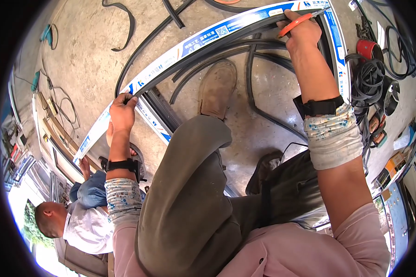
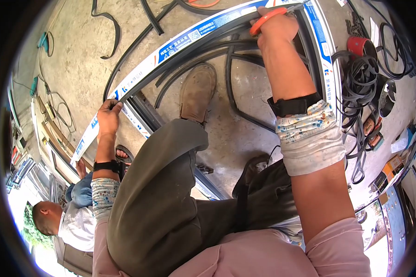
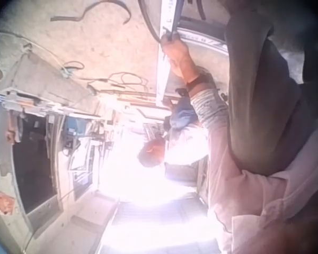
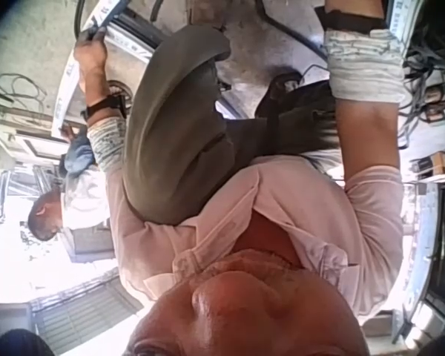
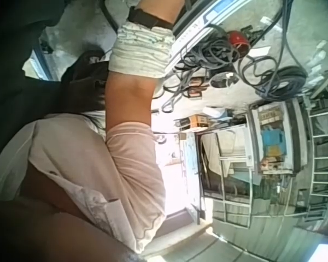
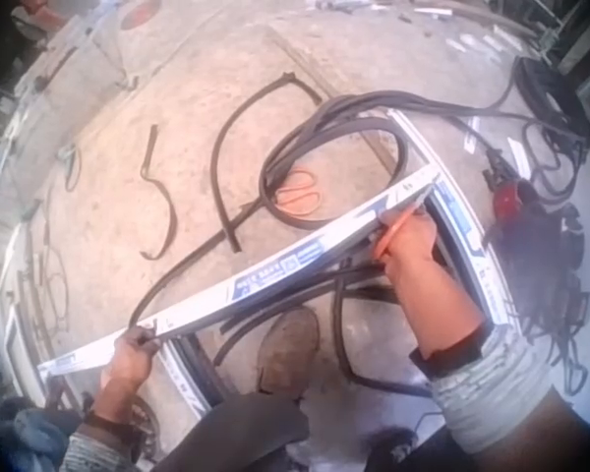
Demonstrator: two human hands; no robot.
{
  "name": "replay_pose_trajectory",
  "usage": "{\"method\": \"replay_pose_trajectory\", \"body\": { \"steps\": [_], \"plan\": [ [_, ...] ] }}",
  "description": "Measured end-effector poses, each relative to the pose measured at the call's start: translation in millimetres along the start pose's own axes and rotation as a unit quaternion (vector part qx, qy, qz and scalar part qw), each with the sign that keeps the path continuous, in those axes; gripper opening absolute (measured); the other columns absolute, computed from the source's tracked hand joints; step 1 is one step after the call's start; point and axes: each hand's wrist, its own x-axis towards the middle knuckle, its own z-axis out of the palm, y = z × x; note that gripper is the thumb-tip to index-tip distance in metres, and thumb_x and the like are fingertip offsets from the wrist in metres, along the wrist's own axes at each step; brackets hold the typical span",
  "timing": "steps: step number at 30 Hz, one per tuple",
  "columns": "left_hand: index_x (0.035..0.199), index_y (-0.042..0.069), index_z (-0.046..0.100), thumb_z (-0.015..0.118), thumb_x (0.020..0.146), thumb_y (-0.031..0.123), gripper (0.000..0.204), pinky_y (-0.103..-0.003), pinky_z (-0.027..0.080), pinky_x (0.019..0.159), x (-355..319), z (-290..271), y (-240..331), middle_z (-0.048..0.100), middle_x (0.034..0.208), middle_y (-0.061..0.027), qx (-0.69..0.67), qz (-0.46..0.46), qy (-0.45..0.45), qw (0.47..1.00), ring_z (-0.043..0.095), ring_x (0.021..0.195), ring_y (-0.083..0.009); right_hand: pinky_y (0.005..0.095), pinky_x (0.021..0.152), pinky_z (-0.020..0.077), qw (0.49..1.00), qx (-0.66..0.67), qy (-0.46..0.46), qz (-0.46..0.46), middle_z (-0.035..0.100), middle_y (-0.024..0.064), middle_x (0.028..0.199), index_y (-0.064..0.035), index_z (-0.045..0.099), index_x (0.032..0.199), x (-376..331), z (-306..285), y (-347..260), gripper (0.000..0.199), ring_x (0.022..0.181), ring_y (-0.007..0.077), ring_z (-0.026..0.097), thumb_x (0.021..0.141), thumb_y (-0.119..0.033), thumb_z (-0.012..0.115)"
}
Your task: Assemble metal window or door frames by cutting and inserting rubber seals and gaskets.
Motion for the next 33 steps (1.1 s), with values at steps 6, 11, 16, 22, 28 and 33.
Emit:
{"method": "replay_pose_trajectory", "body": {
  "steps": [6, 11, 16, 22, 28, 33],
  "plan": [
    [0.086, 0.000, 0.067, 0.069, 0.081, 0.009, 0.011, -0.025, 0.043, 0.062, 2.6, -5.1, -4.8, 0.060, 0.070, -0.0014, -0.034, 0.016, -0.004, 0.999, 0.051, 0.066, -0.0096, 0.0333, 0.053, 0.0540, 0.998, -0.046, -0.049, 0.021, 0.064, 0.0155, 0.077, 0.0075, 0.057, 0.092, 8.2, -14.3, -3.8, 0.022, 0.056, 0.0239, 0.062, 0.080, -0.001, 0.073],
    [0.079, -0.001, 0.064, 0.068, 0.082, 0.007, 0.009, -0.024, 0.035, 0.053, -23.3, -47.1, 52.1, 0.055, 0.068, 0.0003, -0.154, 0.003, -0.031, 0.988, 0.041, 0.058, -0.0069, 0.0267, 0.048, 0.0448, 0.869, -0.453, -0.197, 0.013, 0.057, 0.0042, 0.069, 0.0016, 0.056, 0.095, -34.5, -73.8, -50.3, 0.039, 0.054, 0.0136, 0.055, 0.084, -0.032, 0.074],
    [0.081, 0.000, 0.062, 0.066, 0.084, 0.006, 0.008, -0.023, 0.033, 0.053, -56.1, -72.9, 120.8, 0.053, 0.067, 0.0002, -0.317, -0.003, -0.034, 0.948, 0.043, 0.058, -0.0070, 0.0333, 0.076, 0.0511, 0.705, -0.443, -0.553, -0.039, 0.063, 0.0086, 0.090, -0.0007, 0.055, 0.110, -131.8, -59.4, -58.7, 0.050, 0.086, 0.0216, 0.063, 0.082, -0.037, 0.074],
    [0.088, 0.000, 0.061, 0.065, 0.087, 0.014, 0.015, -0.022, 0.034, 0.062, -84.3, -65.3, 186.1, 0.057, 0.072, -0.0043, -0.497, 0.096, -0.045, 0.861, 0.047, 0.064, -0.0101, 0.0386, 0.087, 0.0483, 0.647, -0.361, -0.671, 0.016, 0.061, 0.0149, 0.104, 0.0014, 0.046, 0.120, -190.2, -12.9, -59.9, 0.072, 0.098, 0.0298, 0.062, 0.084, -0.058, 0.064],
    [0.091, -0.002, 0.061, 0.064, 0.088, 0.011, 0.014, -0.021, 0.035, 0.062, -87.9, -43.6, 194.6, 0.058, 0.074, -0.0049, -0.507, 0.108, -0.018, 0.855, 0.047, 0.064, -0.0105, 0.0378, 0.093, 0.0447, 0.664, -0.297, -0.684, 0.049, 0.057, 0.0159, 0.113, 0.0025, 0.040, 0.127, -189.9, -19.3, -48.2, 0.083, 0.108, 0.0304, 0.058, 0.082, -0.063, 0.064],
    [0.092, -0.003, 0.060, 0.063, 0.088, 0.009, 0.013, -0.021, 0.035, 0.062, -87.4, -37.7, 196.6, 0.056, 0.074, -0.0031, -0.509, 0.106, -0.016, 0.854, 0.045, 0.065, -0.0097, 0.0378, 0.095, 0.0439, 0.660, -0.323, -0.674, 0.072, 0.057, 0.0174, 0.113, 0.0041, 0.038, 0.128, -189.7, -25.9, -56.7, 0.088, 0.110, 0.0306, 0.057, 0.080, -0.065, 0.064]
  ]
}}
